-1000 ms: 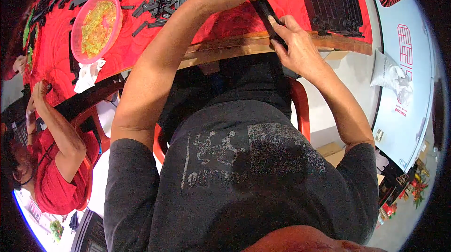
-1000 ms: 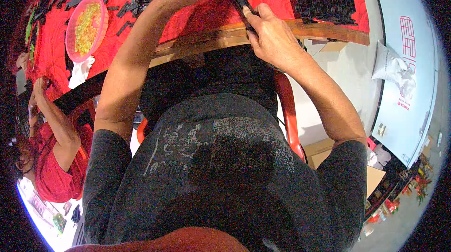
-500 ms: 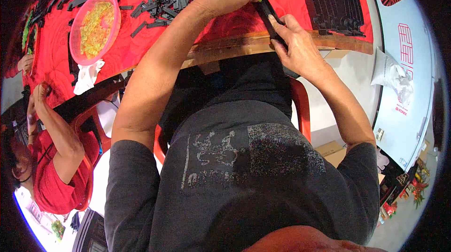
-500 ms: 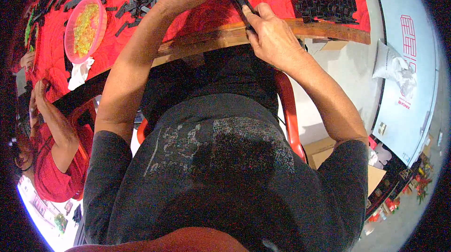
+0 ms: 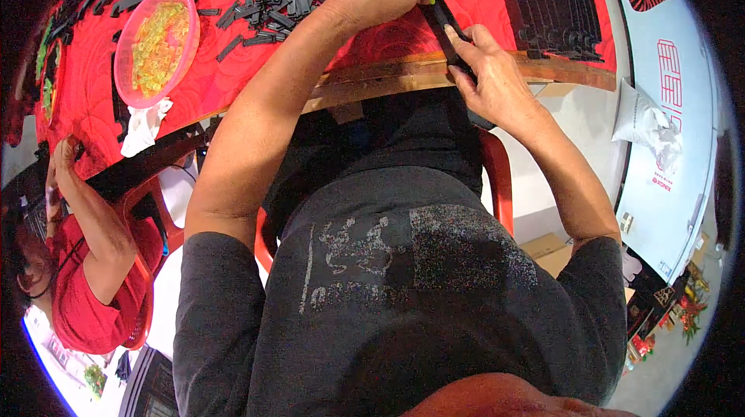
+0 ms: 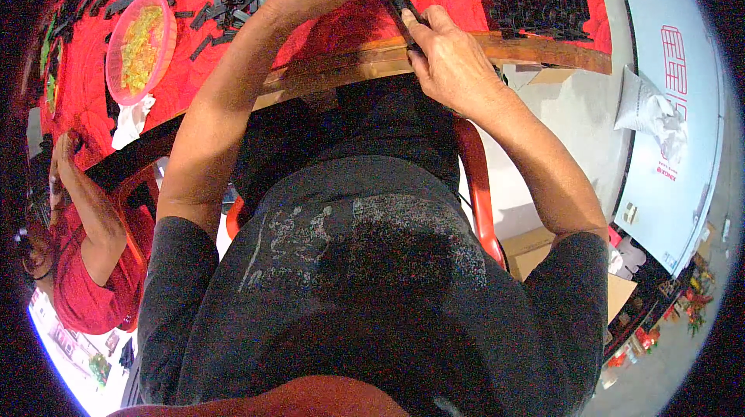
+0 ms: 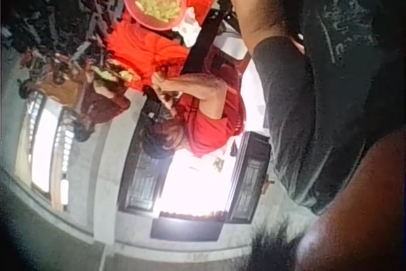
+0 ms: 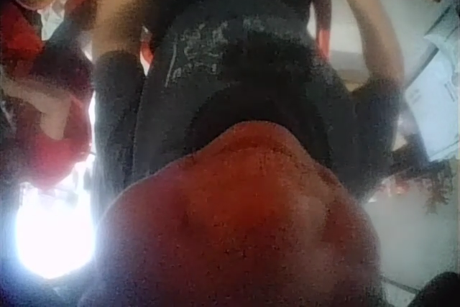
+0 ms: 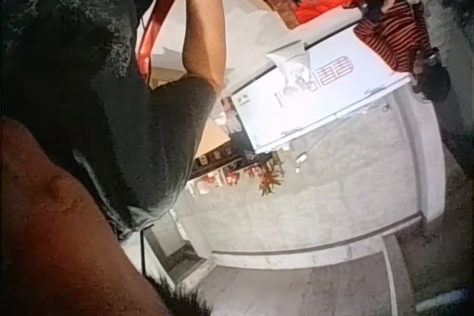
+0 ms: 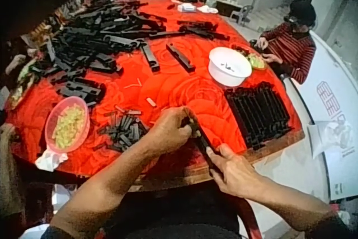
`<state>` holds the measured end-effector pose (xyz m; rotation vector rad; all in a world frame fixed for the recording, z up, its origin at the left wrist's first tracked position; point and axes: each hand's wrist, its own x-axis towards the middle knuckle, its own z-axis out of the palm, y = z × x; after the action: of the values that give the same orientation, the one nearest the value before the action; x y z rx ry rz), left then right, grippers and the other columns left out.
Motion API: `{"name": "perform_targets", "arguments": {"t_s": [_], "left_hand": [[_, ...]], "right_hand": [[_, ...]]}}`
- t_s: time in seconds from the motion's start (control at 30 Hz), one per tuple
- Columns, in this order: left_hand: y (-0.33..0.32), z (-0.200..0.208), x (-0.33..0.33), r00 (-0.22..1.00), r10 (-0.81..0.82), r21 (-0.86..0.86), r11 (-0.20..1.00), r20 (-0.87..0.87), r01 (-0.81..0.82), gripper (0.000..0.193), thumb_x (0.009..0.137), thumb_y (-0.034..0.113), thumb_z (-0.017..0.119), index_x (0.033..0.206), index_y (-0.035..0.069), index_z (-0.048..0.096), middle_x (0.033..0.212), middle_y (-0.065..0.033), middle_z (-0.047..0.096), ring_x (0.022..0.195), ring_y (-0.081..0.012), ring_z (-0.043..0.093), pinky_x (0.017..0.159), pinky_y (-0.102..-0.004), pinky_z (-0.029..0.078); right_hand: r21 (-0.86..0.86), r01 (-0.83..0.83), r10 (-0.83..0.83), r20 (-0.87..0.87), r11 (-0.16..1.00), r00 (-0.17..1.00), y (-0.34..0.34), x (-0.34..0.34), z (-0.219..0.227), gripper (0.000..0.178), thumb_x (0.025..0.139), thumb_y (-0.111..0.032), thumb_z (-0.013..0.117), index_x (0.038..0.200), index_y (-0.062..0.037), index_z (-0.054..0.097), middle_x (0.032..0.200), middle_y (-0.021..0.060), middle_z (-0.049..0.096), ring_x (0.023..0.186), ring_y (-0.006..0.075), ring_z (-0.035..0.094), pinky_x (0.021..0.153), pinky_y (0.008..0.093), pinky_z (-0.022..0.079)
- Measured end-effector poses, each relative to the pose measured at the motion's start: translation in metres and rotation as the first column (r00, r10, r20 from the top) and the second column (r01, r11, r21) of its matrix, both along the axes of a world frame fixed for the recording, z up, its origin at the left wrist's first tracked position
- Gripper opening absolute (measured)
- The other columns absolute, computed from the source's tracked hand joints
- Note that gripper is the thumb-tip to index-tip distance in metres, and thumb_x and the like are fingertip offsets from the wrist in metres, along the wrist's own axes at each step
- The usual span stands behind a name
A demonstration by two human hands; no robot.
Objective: The person assembles plastic components by inserting small pieces into a black plastic casing and pressing parts into place using a small pointed tool.
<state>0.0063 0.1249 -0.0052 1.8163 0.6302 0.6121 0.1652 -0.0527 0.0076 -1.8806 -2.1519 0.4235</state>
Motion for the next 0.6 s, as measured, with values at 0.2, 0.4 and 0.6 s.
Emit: {"name": "perform_targets", "arguments": {"t_s": [0.2, 0.4, 0.6], "left_hand": [[-0.0045, -0.0027, 0.0029, 1.0, 0.005, 0.037, 0.999, 0.027, -0.006, 0.011, 0.086, 0.001, 0.059, 0.093, -0.005, 0.065, 0.078, -0.0166, 0.071, 0.076, -0.0247, 0.07, 0.069, -0.0378, 0.054], [-0.0061, -0.0006, 0.0017, 0.998, 0.065, 0.05, 0.997, -0.018, -0.064, 0.011, 0.087, 0.002, 0.061, 0.095, -0.005, 0.065, 0.081, -0.0192, 0.071, 0.079, -0.0264, 0.071, 0.07, -0.0388, 0.054], [-0.0052, -0.0046, 0.0033, 0.999, 0.048, 0.068, 0.997, 0.006, -0.048, 0.01, 0.087, 0.001, 0.06, 0.094, -0.005, 0.064, 0.081, -0.0198, 0.07, 0.079, -0.0278, 0.071, 0.071, -0.0394, 0.054]], "right_hand": [[-0.007, 0.007, -0.007, -0.005, 1.0, 1.0, 0.0003, -0.0016, 0.0018, 0.049, 0.089, -0.006, 0.064, 0.136, 0.0066, 0.055, 0.11, 0.0252, 0.056, 0.096, 0.0442, 0.063, 0.086, 0.049, 0.053], [0.009, -0.005, 0.005, 0.005, 1.0, 1.0, -0.0006, -0.0004, 0.0008, 0.05, 0.089, -0.006, 0.064, 0.136, 0.0068, 0.054, 0.11, 0.0249, 0.056, 0.096, 0.044, 0.063, 0.086, 0.049, 0.053], [0.028, -0.016, 0.016, -0.007, 0.999, 1.0, -0.0007, 0.0006, -0.0017, 0.052, 0.089, -0.006, 0.064, 0.138, 0.0064, 0.053, 0.11, 0.0243, 0.055, 0.097, 0.0438, 0.063, 0.085, 0.049, 0.053]]}}
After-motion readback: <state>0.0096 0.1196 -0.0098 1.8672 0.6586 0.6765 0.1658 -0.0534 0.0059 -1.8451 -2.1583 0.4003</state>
